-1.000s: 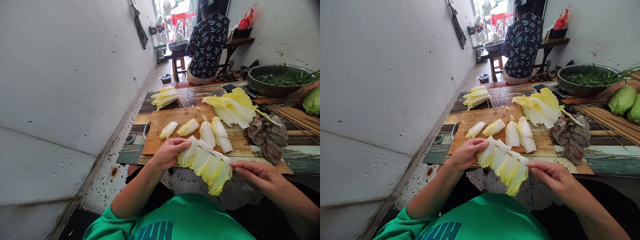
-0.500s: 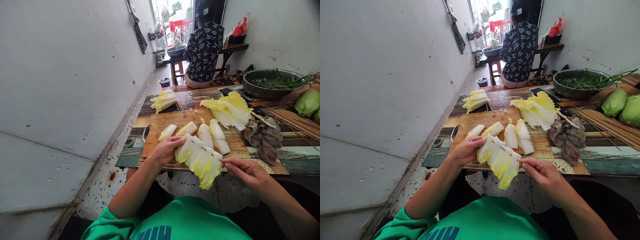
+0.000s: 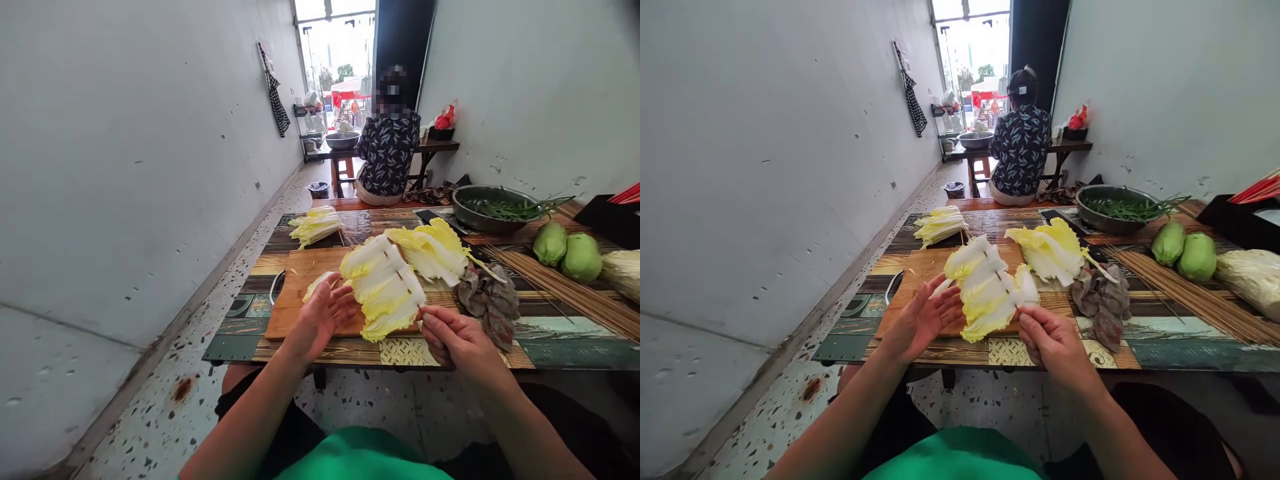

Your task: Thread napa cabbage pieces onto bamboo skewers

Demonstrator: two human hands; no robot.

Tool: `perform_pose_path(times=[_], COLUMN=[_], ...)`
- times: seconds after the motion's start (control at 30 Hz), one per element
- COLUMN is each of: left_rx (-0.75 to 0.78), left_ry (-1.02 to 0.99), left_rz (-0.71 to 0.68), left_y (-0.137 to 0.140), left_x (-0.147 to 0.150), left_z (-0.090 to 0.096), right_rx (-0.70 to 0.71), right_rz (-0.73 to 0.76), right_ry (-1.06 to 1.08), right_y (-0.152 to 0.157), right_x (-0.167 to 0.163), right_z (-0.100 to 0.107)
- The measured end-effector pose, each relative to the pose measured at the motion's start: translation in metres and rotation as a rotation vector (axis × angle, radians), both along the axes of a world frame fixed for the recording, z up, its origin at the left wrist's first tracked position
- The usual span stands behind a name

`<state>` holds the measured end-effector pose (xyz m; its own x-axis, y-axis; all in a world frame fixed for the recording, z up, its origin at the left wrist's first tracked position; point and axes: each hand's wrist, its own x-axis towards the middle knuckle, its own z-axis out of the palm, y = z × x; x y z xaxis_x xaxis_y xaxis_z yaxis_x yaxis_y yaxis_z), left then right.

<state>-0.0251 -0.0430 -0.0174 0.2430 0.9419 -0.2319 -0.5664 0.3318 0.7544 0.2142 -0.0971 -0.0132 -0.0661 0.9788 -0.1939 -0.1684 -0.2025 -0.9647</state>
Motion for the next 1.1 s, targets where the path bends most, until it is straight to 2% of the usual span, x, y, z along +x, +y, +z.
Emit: perform_pose_path(times=[0.2, 0.27, 0.4, 0.47, 0.57, 0.67, 0.73, 0.8, 0.9, 1.0, 1.1], left_rx=[-0.005, 0.048, 0.064, 0.071, 0.056, 0.103, 0.209, 0.288, 0.301, 0.276, 0.264], left_ry=[-0.090, -0.069, 0.007, 0.045, 0.062, 0.099, 0.200, 0.312, 0.403, 0.542, 0.744], left_rz=[0.017, 0.056, 0.037, 0.030, 0.029, 0.179, 0.264, 0.305, 0.273, 0.256, 0.278], left_y=[0.009, 0.009, 0.024, 0.048, 0.106, 0.175, 0.216, 0.251, 0.287, 0.307, 0.318], left_x=[0.001, -0.009, -0.045, -0.065, -0.084, -0.084, -0.077, -0.069, -0.058, -0.053, -0.054], left_z=[0.004, 0.004, 0.013, 0.026, 0.051, 0.071, 0.075, 0.072, 0.055, 0.034, 0.017], right_rx=[0.022, 0.051, 0.137, 0.215, 0.316, 0.369, 0.354, 0.328, 0.289, 0.258, 0.241], right_rz=[0.106, 0.150, 0.369, 0.418, 0.355, 0.207, 0.164, 0.156, 0.154, 0.159, 0.187], right_ry=[-0.109, -0.201, -0.482, -0.626, -0.782, -0.946, -1.041, -1.120, -1.233, -1.343, -1.432], right_y=[0.003, 0.001, 0.006, 0.023, 0.073, 0.142, 0.186, 0.225, 0.266, 0.289, 0.300], right_x=[-0.014, -0.015, -0.022, -0.033, -0.056, -0.080, -0.092, -0.100, -0.107, -0.111, -0.114], right_z=[-0.007, -0.009, -0.005, 0.005, 0.025, 0.041, 0.045, 0.044, 0.034, 0.020, 0.006])
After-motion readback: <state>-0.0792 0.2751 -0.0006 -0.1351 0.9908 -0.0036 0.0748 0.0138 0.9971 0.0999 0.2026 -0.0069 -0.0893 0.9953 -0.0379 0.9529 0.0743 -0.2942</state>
